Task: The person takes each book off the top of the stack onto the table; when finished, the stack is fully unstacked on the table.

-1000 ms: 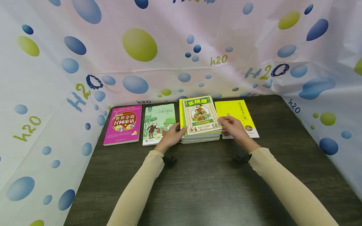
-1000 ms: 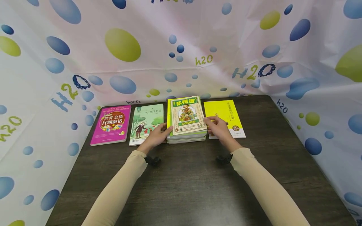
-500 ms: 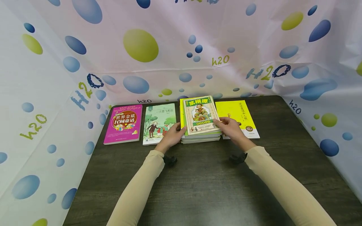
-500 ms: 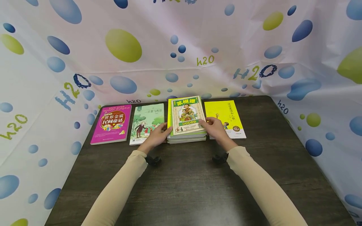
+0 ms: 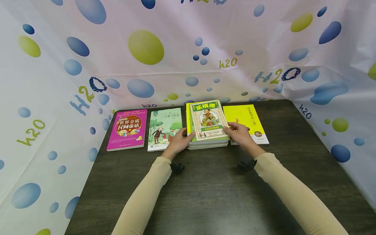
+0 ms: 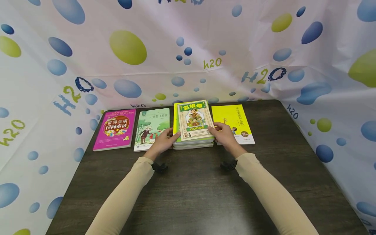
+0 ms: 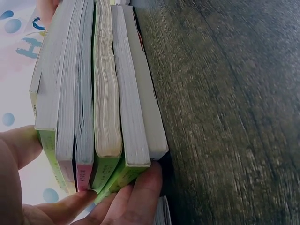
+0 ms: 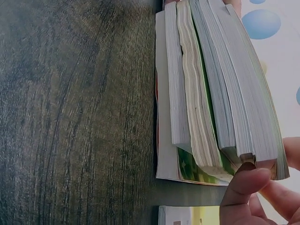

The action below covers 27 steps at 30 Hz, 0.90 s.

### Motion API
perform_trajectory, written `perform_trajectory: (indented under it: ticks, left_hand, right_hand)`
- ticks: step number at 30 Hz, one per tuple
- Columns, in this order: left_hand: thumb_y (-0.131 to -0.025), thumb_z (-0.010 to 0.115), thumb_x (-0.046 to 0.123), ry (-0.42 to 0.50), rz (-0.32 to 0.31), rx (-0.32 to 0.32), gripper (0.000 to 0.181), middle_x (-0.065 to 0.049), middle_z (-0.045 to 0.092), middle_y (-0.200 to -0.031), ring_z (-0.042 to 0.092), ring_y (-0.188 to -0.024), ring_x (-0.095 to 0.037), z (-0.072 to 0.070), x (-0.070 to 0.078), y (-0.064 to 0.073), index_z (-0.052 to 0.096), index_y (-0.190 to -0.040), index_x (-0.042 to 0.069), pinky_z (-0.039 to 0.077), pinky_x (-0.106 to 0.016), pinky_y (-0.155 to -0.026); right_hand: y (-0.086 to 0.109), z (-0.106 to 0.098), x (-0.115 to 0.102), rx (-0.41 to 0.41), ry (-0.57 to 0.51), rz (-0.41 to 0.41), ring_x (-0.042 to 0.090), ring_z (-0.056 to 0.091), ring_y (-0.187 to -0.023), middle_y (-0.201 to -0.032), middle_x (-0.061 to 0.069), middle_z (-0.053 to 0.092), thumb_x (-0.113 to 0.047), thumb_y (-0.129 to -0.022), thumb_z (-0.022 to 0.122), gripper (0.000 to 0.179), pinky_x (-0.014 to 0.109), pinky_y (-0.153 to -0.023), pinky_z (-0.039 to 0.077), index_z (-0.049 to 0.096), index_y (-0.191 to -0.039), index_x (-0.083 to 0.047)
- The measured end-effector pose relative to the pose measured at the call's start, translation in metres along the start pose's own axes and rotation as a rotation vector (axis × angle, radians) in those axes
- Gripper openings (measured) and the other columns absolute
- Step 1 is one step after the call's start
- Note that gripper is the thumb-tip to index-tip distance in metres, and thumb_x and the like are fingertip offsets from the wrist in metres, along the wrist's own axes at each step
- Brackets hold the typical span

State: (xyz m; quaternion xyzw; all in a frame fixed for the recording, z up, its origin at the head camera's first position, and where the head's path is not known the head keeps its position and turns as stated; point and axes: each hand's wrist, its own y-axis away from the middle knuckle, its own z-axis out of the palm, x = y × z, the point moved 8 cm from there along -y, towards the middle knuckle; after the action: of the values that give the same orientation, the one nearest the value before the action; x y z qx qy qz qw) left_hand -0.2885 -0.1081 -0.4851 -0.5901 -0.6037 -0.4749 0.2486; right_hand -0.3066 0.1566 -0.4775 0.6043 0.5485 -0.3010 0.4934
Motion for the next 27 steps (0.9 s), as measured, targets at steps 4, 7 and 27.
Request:
perform_trajectory:
  ticks: [4,7,27]
  left_hand:
    - [-0.105,0.057,0.055,-0.018,-0.009,0.009,0.085,-0.022,0.038,-0.166,0.047,-0.15,-0.042,0.0,0.0,0.0,0.026,-0.166,0.004,0.049,-0.057,-0.117]
    - [-0.105,0.056,0.056,-0.021,-0.009,0.005,0.085,-0.021,0.038,-0.167,0.047,-0.15,-0.041,0.0,0.0,0.001,0.026,-0.166,0.005,0.049,-0.057,-0.117]
    - [-0.106,0.054,0.057,-0.048,0.004,-0.011,0.084,-0.02,0.036,-0.168,0.044,-0.152,-0.041,0.001,-0.004,0.002,0.024,-0.167,0.008,0.046,-0.059,-0.119]
  right_hand:
    - [0.002,-0.001,0.0,0.002,-0.026,-0.011,0.014,0.055,-0.075,-0.115,0.008,0.059,-0.035,-0.107,0.062,0.058,0.024,-0.064,0.053,0.049,-0.157,-0.009]
    - [0.003,-0.003,0.001,0.004,-0.038,-0.015,0.013,0.055,-0.072,-0.114,0.007,0.059,-0.037,-0.106,0.064,0.059,0.025,-0.065,0.053,0.05,-0.157,-0.012]
    - [0.009,-0.021,0.011,-0.065,-0.272,-0.005,0.002,0.068,-0.083,-0.156,0.022,0.05,-0.029,-0.111,0.055,0.062,0.02,-0.081,0.062,0.035,-0.165,-0.008]
